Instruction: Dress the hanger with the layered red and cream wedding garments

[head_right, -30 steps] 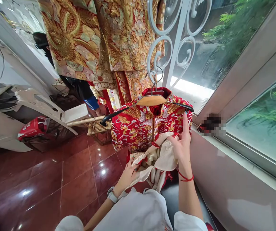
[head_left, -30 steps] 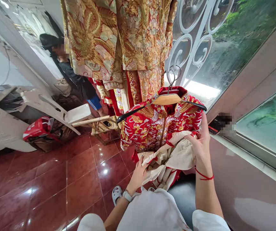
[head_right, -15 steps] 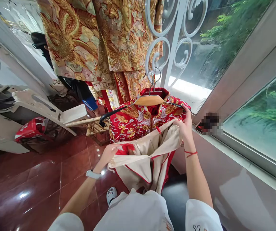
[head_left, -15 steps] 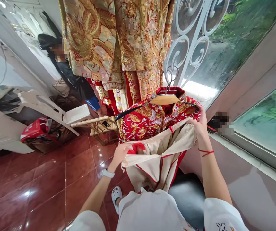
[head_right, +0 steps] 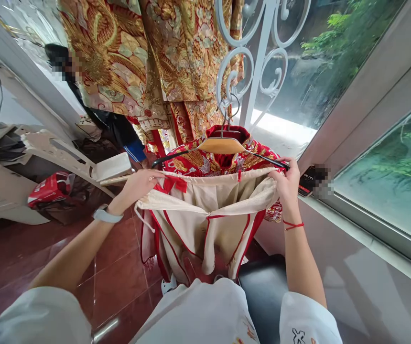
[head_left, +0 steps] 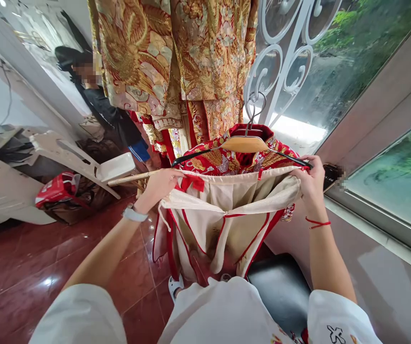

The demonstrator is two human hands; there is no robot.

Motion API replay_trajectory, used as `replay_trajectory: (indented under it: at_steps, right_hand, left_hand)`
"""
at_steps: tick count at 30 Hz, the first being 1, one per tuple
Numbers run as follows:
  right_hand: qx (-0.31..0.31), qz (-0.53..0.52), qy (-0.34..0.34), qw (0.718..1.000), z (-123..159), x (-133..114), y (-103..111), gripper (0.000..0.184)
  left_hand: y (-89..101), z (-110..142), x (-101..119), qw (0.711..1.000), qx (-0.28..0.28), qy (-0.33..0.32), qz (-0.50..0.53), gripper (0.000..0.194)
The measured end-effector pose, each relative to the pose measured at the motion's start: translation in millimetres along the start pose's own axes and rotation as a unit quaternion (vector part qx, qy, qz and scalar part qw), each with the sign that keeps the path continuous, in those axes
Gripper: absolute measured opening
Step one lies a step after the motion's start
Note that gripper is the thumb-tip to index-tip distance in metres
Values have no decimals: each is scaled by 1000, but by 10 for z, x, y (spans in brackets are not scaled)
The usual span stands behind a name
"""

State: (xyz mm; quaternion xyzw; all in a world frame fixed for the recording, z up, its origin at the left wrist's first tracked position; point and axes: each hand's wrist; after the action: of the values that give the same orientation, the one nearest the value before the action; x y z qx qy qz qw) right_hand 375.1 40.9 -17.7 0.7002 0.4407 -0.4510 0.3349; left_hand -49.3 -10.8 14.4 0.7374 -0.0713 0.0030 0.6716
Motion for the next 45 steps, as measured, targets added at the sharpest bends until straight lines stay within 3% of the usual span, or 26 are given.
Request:
replay_trajectory:
  at_steps: [4,10,13,17,22,25,30,34,37,39,45]
  right_hand:
    - [33,-19,-15,999,58,-196,46,38]
    - [51,-35,-32,998,100,-265,25,36]
    - [51,-36,-37,997,90,-260,40,36]
    - [53,-35,-40,997,76,-270,59,37]
    - [44,-6,-38,998,119,-350,81,40]
    - [44,6,-9,999,154,-371,113,39]
    - [28,14,25,999,159,-287,164,39]
    - [52,22,20,998,143,-224,117,42]
    - [46,26,20,998,165,-195,36,41]
    - [31,34,20,999,201,-180,-14,42]
    - [47,47,28,997,324,-230,-20,42]
  left_hand:
    - [82,-170,-94,998,4,-51,-44,48]
    - [-23,-270,-299,990,-24,-103,-95,47]
    - [-84,-318,-358,988,-47,-116,-93,45]
    - [-117,-429,-394,993,-18,-107,-34,45]
    - [52,-673,-465,980,-1,-191,62,43]
    - [236,-764,-416,981,30,-182,57,41]
    - [602,-607,-116,989,92,-110,-19,40]
    - [797,-344,-88,989,57,-120,-71,41]
    - [789,-189,-210,985,17,-140,-100,42]
    - [741,-135,-241,985,16,-117,-124,42]
    - [754,-168,28,991,5,-65,-120,42]
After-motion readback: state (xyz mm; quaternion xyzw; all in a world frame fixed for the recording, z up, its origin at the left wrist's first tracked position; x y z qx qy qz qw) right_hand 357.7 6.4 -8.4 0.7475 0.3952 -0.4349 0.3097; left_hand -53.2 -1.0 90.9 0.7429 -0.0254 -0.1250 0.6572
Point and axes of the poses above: each hand's wrist, its own z-axis away from the middle knuckle, its own y-axis out of the back of the hand, x = y × z, and after that the axes turned 4 degrees about -y, right-handed
